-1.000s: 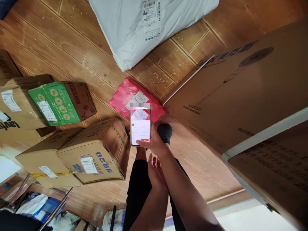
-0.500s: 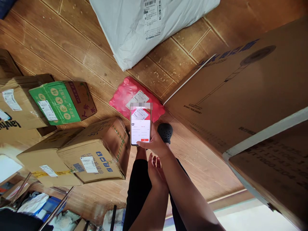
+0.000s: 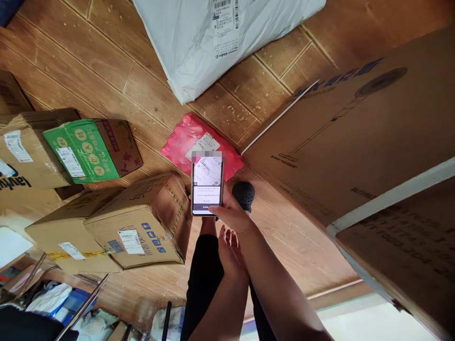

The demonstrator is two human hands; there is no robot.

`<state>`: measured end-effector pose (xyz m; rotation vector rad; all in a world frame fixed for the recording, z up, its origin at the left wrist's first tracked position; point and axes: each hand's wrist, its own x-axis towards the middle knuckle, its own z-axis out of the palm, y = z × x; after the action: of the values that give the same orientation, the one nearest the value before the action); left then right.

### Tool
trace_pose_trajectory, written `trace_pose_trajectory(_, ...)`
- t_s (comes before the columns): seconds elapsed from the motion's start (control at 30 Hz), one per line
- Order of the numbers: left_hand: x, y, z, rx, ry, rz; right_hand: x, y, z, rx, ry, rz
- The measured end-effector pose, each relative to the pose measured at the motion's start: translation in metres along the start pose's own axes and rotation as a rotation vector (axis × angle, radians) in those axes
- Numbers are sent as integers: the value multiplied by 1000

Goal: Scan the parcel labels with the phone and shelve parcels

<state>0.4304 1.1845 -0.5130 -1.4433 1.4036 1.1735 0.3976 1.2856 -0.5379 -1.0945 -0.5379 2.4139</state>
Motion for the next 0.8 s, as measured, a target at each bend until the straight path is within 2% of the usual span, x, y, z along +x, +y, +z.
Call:
trace_pose_trajectory(0.17, 0, -1, 2, 31, 3, 1, 3, -4, 4, 5, 111, 20)
trace_pose_trajectory(0.3, -1, -1, 4, 40, 7, -1, 5, -8, 6, -19, 148, -1)
trace_pose_trajectory(0.5, -2, -2, 5, 10, 16, -7, 2, -8, 5, 50, 78, -4)
trace_pose_trajectory(0.63, -1, -2, 5, 2, 21, -3, 0, -8, 4, 39, 85, 11)
trace_pose_trajectory(0.8, 0, -3, 5, -16, 22, 0, -2, -9, 3, 106, 7, 2)
